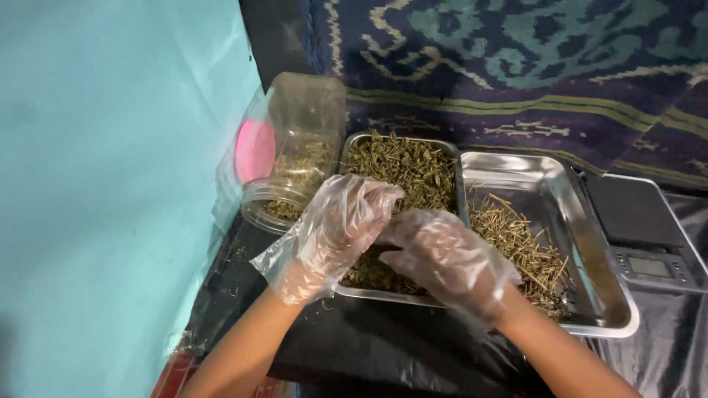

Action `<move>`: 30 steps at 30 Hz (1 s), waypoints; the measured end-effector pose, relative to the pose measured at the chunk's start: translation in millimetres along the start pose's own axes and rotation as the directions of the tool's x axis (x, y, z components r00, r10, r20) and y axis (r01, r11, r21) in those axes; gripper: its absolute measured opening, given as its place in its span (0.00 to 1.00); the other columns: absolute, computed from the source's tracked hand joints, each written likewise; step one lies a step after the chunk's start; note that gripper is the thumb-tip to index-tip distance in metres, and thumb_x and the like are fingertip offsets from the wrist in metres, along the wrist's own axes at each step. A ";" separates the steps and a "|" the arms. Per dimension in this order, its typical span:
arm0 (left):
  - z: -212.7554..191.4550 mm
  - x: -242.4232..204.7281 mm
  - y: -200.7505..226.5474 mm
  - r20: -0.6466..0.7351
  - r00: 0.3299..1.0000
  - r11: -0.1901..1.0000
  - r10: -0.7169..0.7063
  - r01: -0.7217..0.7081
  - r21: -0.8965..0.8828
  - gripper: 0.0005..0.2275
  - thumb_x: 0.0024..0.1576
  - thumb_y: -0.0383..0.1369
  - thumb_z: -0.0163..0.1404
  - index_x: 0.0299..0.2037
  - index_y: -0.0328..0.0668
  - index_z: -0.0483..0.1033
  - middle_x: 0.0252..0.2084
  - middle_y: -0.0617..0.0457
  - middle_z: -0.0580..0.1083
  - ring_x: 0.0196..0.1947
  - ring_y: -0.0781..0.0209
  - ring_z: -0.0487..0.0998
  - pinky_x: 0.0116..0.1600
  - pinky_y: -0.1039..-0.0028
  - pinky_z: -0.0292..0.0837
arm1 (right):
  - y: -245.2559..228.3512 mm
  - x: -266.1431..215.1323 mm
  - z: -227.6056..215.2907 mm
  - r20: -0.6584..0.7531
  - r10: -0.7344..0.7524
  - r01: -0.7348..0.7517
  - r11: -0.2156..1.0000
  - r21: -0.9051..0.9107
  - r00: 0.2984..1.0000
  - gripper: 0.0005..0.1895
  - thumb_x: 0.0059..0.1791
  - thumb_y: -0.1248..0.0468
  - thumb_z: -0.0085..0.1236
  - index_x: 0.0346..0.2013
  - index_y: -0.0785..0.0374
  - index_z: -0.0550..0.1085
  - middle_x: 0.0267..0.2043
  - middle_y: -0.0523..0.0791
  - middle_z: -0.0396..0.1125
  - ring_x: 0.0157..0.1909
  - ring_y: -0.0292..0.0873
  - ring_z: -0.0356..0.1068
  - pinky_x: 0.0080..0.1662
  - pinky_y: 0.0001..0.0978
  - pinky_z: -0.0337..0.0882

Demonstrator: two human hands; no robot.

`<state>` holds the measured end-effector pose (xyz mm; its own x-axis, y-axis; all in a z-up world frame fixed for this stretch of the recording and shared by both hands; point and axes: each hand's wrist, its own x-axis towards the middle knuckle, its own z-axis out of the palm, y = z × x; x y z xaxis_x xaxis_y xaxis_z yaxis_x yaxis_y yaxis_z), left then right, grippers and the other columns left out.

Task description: Sorting dried tea leaves by hand to remove stems and debris before packaging

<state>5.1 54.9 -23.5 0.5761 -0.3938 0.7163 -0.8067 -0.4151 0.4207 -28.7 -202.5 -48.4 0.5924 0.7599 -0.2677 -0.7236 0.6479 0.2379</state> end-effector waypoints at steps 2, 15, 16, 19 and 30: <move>21.5 -9.6 -22.6 -0.042 0.998 0.992 0.047 -0.042 0.116 0.15 0.73 0.44 0.51 0.64 0.50 0.82 0.59 0.54 0.82 0.56 0.50 0.84 0.65 0.54 0.75 | 8.6 21.0 4.6 0.261 0.084 -0.054 0.991 -0.119 0.962 0.21 0.68 0.48 0.44 0.61 0.61 0.74 0.57 0.52 0.76 0.57 0.53 0.81 0.72 0.55 0.77; 18.9 -7.0 -23.5 0.043 0.988 0.926 0.151 -0.157 0.343 0.12 0.73 0.34 0.51 0.65 0.52 0.80 0.59 0.57 0.80 0.53 0.54 0.80 0.64 0.54 0.75 | 42.1 36.0 52.6 -0.043 -0.056 -0.019 0.373 -0.928 0.998 0.16 0.64 0.51 0.51 0.61 0.51 0.78 0.59 0.42 0.78 0.62 0.42 0.80 0.76 0.45 0.69; 18.0 -6.7 -20.7 0.045 0.987 0.926 0.153 -0.159 0.342 0.12 0.73 0.34 0.51 0.65 0.52 0.80 0.59 0.57 0.80 0.53 0.54 0.80 0.64 0.54 0.75 | 43.9 35.8 57.4 -0.041 -0.057 -0.017 0.374 -0.927 0.998 0.16 0.64 0.51 0.51 0.61 0.51 0.78 0.59 0.42 0.78 0.62 0.42 0.80 0.76 0.45 0.69; 18.2 -4.5 -17.4 0.019 1.000 0.984 0.006 -0.009 0.180 0.11 0.72 0.37 0.54 0.62 0.57 0.84 0.58 0.60 0.81 0.53 0.56 0.83 0.69 0.56 0.72 | 44.6 30.8 70.3 -0.113 -0.212 -0.084 0.142 -0.986 0.971 0.17 0.62 0.49 0.53 0.61 0.49 0.80 0.59 0.41 0.79 0.62 0.41 0.80 0.79 0.45 0.66; 36.8 -6.8 -32.9 0.078 0.995 0.945 -0.062 0.033 0.326 0.09 0.64 0.40 0.64 0.47 0.47 0.83 0.41 0.46 0.79 0.42 0.41 0.81 0.40 0.50 0.80 | -2.9 -36.8 118.3 -0.018 -0.778 -0.647 -0.508 -0.569 0.628 0.20 0.57 0.43 0.62 0.61 0.40 0.85 0.60 0.35 0.85 0.65 0.36 0.82 0.88 0.45 0.52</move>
<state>32.6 41.1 -62.7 0.6334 -0.4300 0.6433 -0.7000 -0.6728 0.2396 -6.5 -226.1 71.2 0.9286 -0.0284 -0.3699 -0.2168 -0.8507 -0.4789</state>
